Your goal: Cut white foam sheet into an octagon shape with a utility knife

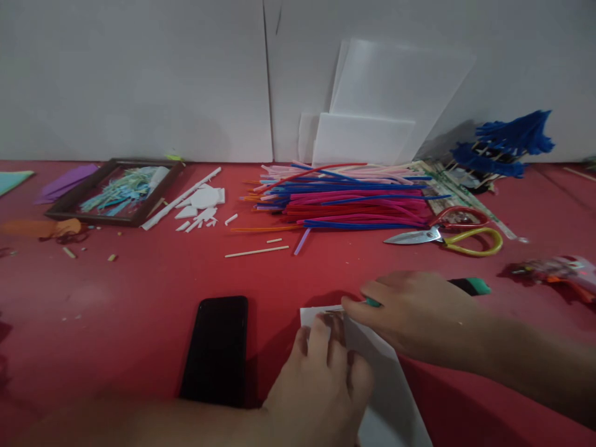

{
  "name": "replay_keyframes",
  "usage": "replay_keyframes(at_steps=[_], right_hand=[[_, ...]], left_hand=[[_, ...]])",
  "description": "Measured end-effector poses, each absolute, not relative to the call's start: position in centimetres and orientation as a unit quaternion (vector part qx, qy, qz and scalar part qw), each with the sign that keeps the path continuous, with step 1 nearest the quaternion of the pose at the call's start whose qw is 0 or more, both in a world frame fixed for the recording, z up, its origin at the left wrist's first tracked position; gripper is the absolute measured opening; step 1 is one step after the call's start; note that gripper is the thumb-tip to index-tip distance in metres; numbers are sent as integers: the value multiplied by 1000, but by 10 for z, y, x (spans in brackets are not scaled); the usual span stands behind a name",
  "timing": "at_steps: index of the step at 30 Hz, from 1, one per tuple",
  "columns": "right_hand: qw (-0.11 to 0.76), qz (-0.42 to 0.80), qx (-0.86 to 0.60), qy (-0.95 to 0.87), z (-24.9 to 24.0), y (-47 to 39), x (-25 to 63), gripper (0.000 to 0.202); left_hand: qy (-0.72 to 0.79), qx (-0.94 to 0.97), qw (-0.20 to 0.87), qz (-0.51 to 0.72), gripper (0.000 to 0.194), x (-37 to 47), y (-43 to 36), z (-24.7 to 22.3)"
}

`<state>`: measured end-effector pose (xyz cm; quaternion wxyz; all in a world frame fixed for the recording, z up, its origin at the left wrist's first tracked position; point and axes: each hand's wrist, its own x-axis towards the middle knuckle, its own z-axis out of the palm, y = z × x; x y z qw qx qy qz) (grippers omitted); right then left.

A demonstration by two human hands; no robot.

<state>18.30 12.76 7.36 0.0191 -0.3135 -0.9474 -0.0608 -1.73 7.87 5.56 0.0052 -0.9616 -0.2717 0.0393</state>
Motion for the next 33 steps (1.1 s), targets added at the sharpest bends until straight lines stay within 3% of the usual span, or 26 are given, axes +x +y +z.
replay_keyframes(at_steps=[33], right_hand=[[6, -26, -328, -944, 69, 125, 194, 25]], left_hand=[[-281, -958, -25, 53, 64, -16, 77, 59]])
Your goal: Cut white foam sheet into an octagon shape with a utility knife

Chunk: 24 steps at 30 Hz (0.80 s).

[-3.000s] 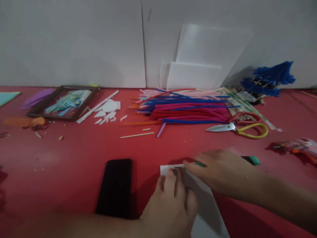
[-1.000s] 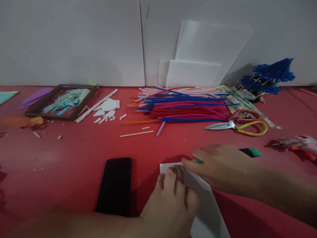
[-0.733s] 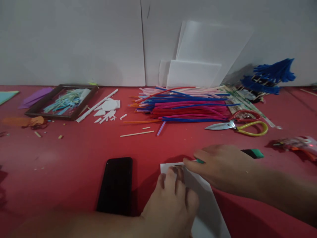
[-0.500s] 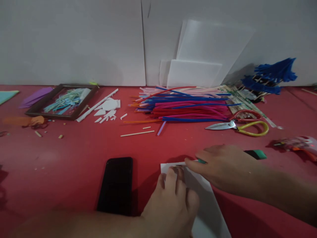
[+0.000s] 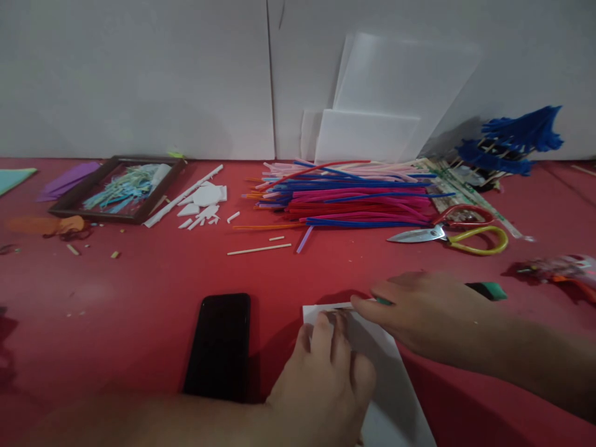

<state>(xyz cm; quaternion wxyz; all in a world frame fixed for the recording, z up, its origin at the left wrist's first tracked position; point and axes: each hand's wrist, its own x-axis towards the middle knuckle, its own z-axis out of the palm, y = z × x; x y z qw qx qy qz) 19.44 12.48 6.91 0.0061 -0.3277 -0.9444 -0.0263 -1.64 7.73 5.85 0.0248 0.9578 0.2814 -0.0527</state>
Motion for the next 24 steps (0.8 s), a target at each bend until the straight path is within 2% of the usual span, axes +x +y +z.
replay_keyframes(at_steps=[15, 20, 24], right_hand=[[-33, -29, -338, -940, 70, 123, 198, 28], [-18, -47, -332, -942, 68, 123, 201, 32], [-16, -48, -335, -941, 68, 123, 201, 26]], left_hand=[[278, 957, 27, -71, 63, -15, 77, 61], [279, 959, 18, -53, 62, -16, 78, 60], [278, 959, 19, -47, 61, -17, 77, 59]])
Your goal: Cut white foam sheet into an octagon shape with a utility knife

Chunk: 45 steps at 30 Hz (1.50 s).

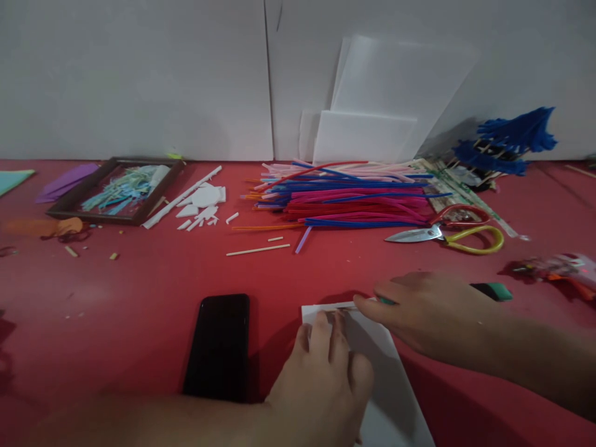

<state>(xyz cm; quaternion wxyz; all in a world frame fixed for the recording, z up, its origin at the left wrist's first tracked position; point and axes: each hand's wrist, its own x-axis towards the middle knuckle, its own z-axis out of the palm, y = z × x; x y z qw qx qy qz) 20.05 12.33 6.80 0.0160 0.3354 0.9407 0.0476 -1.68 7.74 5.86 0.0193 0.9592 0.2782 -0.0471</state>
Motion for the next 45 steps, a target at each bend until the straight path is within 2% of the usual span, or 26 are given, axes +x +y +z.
replay_keyframes(at_steps=[22, 31, 40, 45], right_hand=[[12, 56, 322, 945, 72, 122, 210, 32], [61, 41, 333, 940, 77, 120, 211, 39], [23, 55, 311, 949, 73, 120, 215, 33], [31, 13, 347, 937, 66, 119, 217, 34]], left_hand=[[286, 957, 23, -38, 61, -16, 78, 58], [287, 957, 20, -34, 63, -15, 76, 58], [292, 954, 34, -57, 62, -14, 77, 60], [299, 952, 30, -54, 64, -13, 78, 60]])
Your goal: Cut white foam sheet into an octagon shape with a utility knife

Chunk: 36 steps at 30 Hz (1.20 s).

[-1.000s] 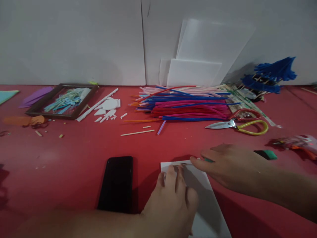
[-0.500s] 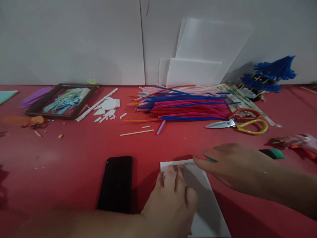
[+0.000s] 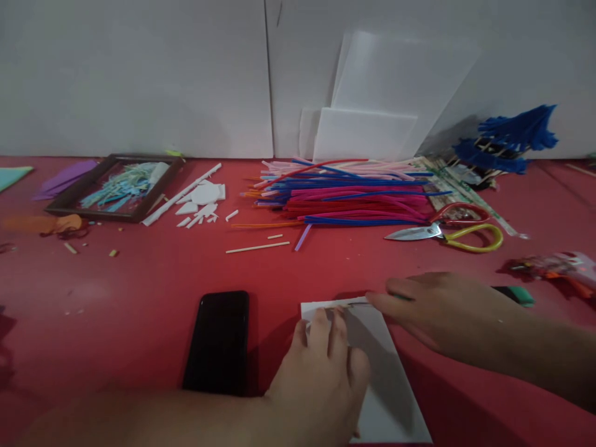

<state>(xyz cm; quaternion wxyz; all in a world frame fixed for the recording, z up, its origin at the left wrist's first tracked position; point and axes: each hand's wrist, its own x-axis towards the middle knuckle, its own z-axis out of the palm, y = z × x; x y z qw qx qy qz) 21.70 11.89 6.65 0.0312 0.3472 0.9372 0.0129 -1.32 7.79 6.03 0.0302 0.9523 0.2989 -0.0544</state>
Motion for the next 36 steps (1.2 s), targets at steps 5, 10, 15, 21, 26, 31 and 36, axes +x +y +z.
replay_keyframes(at_steps=[5, 10, 15, 21, 26, 31, 36], right_hand=[[-70, -43, 427, 900, 49, 108, 226, 26], [-129, 41, 521, 843, 27, 95, 237, 28], [-133, 110, 545, 820, 11, 104, 249, 30], [-231, 108, 500, 828, 17, 111, 233, 19], [-252, -4, 466, 848, 19, 73, 192, 31], [-218, -128, 480, 840, 16, 63, 189, 51], [-146, -270, 417, 855, 26, 91, 204, 48]], left_hand=[[314, 950, -2, -6, 73, -15, 79, 55], [305, 951, -31, 43, 71, -18, 77, 51], [299, 950, -41, 83, 57, -18, 75, 54], [297, 947, -50, 107, 39, -19, 73, 53], [296, 947, -50, 112, 42, -22, 71, 53], [279, 950, -73, 118, 27, -23, 67, 55], [272, 946, -98, 144, 19, -22, 61, 50]])
